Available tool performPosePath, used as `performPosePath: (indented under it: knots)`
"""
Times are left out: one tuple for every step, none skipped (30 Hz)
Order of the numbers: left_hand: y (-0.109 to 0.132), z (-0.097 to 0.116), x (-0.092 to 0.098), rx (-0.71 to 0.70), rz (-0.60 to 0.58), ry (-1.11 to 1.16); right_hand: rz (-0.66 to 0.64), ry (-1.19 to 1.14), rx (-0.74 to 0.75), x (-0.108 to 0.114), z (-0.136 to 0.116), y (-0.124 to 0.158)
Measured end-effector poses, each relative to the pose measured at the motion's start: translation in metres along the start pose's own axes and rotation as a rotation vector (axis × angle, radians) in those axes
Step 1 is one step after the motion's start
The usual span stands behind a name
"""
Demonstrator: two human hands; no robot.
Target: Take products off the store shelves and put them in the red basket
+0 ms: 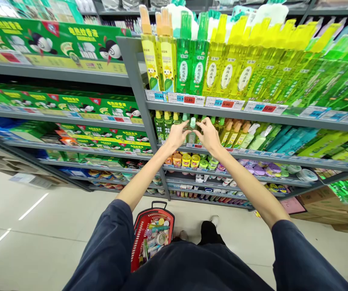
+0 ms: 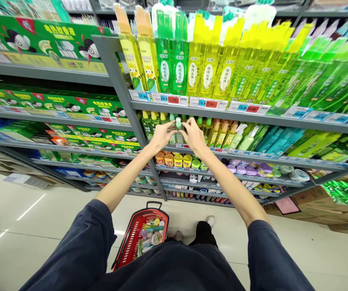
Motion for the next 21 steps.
performPosePath:
  knots:
    - [-0.001, -0.001, -0.002, 0.015, -0.007, -0.022, -0.036, 0.049, -0.033, -0.002, 0.001, 0.000]
    - [-0.002, -0.002, -0.003, 0.027, -0.015, -0.064, -0.070, 0.089, -0.060, -0.003, 0.002, -0.001]
    - [-0.003, -0.001, -0.004, 0.037, -0.020, -0.122, -0.100, 0.122, -0.080, -0.004, 0.002, -0.002]
    - [-0.003, 0.000, -0.005, 0.049, -0.023, -0.192, -0.125, 0.151, -0.095, -0.004, 0.002, -0.003]
    - [-0.004, 0.002, -0.005, 0.065, -0.021, -0.267, -0.149, 0.178, -0.109, -0.005, 0.002, -0.004]
    - [-0.004, 0.004, -0.005, 0.085, -0.019, -0.338, -0.174, 0.206, -0.122, -0.006, 0.002, -0.006]
    - [-0.005, 0.005, -0.005, 0.108, -0.018, -0.404, -0.200, 0.232, -0.134, -0.007, 0.002, -0.007]
    - [-0.005, 0.006, -0.005, 0.133, -0.018, -0.462, -0.224, 0.256, -0.145, -0.008, 0.002, -0.009]
    - [-0.005, 0.007, -0.005, 0.157, -0.020, -0.508, -0.244, 0.278, -0.154, -0.009, 0.001, -0.010]
    - [-0.006, 0.007, -0.006, 0.174, -0.024, -0.543, -0.260, 0.297, -0.163, -0.010, 0.001, -0.011]
    - [-0.007, 0.008, -0.006, 0.184, -0.030, -0.568, -0.271, 0.311, -0.171, -0.010, 0.001, -0.012]
    - [-0.007, 0.008, -0.006, 0.188, -0.038, -0.586, -0.277, 0.321, -0.178, -0.011, 0.000, -0.013]
    - [-0.008, 0.008, -0.007, 0.189, -0.047, -0.596, -0.282, 0.328, -0.183, -0.012, 0.000, -0.014]
    - [-0.008, 0.008, -0.007, 0.189, -0.062, -0.599, -0.286, 0.330, -0.186, -0.012, 0.000, -0.014]
    - [-0.009, 0.008, -0.008, 0.191, -0.080, -0.597, -0.290, 0.327, -0.185, -0.013, -0.001, -0.014]
    - [-0.009, 0.007, -0.009, 0.196, -0.096, -0.592, -0.295, 0.320, -0.184, -0.014, -0.001, -0.015]
    - [-0.009, 0.007, -0.009, 0.200, -0.107, -0.585, -0.301, 0.310, -0.182, -0.015, -0.001, -0.015]
    - [-0.010, 0.006, -0.009, 0.203, -0.113, -0.575, -0.306, 0.298, -0.180, -0.016, -0.002, -0.016]
    - [-0.010, 0.005, -0.009, 0.203, -0.116, -0.563, -0.308, 0.284, -0.179, -0.017, -0.002, -0.016]
    - [-0.010, 0.004, -0.009, 0.201, -0.114, -0.548, -0.305, 0.271, -0.181, -0.018, -0.001, -0.017]
    - [-0.011, 0.003, -0.008, 0.197, -0.108, -0.531, -0.298, 0.256, -0.185, -0.019, -0.001, -0.018]
Point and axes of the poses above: each hand's wrist, its own y-axis away from the middle knuckle, its own x-axis out of the back of the hand, z = x × y, the point moved 6 cm from there along -y, towards the middle knuckle, and after that the axes turned 15 degrees about y, right-handed, at the moved point
